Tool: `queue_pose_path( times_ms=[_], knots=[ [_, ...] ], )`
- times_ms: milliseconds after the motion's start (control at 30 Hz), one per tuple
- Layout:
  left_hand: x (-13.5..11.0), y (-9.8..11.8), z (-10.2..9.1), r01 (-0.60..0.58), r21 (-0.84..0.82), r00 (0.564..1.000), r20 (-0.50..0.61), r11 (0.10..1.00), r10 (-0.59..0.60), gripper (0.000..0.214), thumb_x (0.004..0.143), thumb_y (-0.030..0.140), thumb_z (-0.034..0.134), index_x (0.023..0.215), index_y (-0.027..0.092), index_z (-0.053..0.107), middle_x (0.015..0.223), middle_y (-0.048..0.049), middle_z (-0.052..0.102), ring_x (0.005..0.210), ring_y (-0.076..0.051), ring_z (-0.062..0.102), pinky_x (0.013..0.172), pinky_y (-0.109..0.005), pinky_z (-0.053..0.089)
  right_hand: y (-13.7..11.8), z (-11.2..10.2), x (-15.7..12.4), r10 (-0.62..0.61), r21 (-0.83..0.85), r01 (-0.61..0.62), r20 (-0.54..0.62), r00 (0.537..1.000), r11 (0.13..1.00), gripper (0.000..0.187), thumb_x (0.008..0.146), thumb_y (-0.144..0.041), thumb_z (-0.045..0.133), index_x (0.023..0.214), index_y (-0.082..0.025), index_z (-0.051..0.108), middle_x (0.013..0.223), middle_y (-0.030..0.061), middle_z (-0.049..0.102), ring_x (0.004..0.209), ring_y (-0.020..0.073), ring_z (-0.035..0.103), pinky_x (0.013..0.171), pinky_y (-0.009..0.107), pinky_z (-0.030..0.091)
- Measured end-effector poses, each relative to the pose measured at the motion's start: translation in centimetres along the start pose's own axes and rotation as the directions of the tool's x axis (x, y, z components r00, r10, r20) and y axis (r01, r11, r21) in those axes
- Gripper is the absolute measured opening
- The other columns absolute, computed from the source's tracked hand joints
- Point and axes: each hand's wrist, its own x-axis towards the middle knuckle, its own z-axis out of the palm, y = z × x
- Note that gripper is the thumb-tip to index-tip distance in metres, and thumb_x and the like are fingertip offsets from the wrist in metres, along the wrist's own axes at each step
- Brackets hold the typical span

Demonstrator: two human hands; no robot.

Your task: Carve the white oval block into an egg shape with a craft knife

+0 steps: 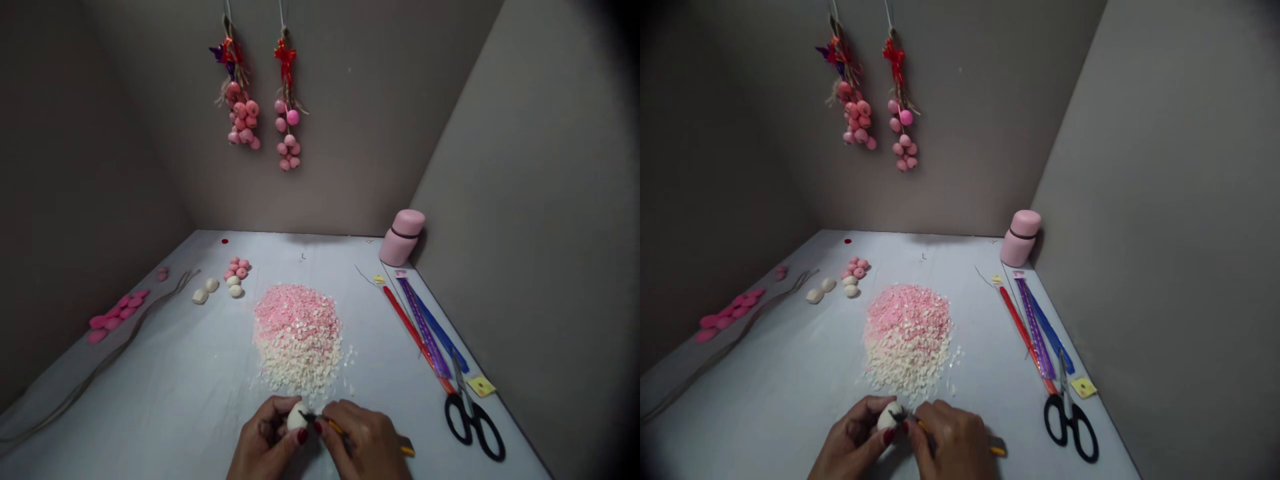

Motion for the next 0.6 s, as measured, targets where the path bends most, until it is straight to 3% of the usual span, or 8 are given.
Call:
queue_pose_path(
  times_ms=[133, 400, 600],
  knots=[
    [-0.1, 0.2, 0.1, 0.003, -0.003, 1.0, 0.021, 1.0, -0.003, 0.033, 0.052, 0.04, 0.087, 0.076, 0.02, 0.077, 0.065, 0.0012, 0.069, 0.062, -0.011, 0.057, 0.06, -0.02, 0.041, 0.3, -0.4, 0.3, 0.123, 0.013, -0.123, -0.048, 0.991, 0.992, 0.031, 0.097, -0.032, 0.039, 0.074, -0.023, 0.058, 0.066, -0.0001, 0.065, 0.057, 0.0157, 0.063, 0.054, 0.025, 0.035],
    [0.2, 0.1, 0.2, 0.032, -0.161, 0.999, 0.027, 0.986, -0.028, 0.034, 0.053, 0.035, 0.088, 0.083, 0.023, 0.077, 0.075, -0.0029, 0.077, 0.073, -0.015, 0.066, 0.07, -0.025, 0.048, -0.7, -0.2, 0.0, -0.049, 0.177, 0.063, -0.082, 0.995, 0.982, 0.03, 0.096, -0.03, 0.041, 0.073, -0.021, 0.058, 0.063, -0.0015, 0.061, 0.055, 0.012, 0.059, 0.052, 0.021, 0.037],
    [0.2, 0.1, 0.2, -0.001, -0.099, 0.999, 0.042, 0.995, 0.005, 0.025, 0.057, 0.029, 0.087, 0.079, 0.021, 0.076, 0.074, -0.0024, 0.076, 0.072, -0.015, 0.065, 0.069, -0.023, 0.048, -1.0, -0.4, 0.1, -0.066, 0.181, 0.072, -0.043, 0.997, 0.981, 0.025, 0.092, -0.027, 0.043, 0.074, -0.022, 0.06, 0.064, -0.0011, 0.064, 0.056, 0.0132, 0.061, 0.051, 0.022, 0.038]
  ],
)
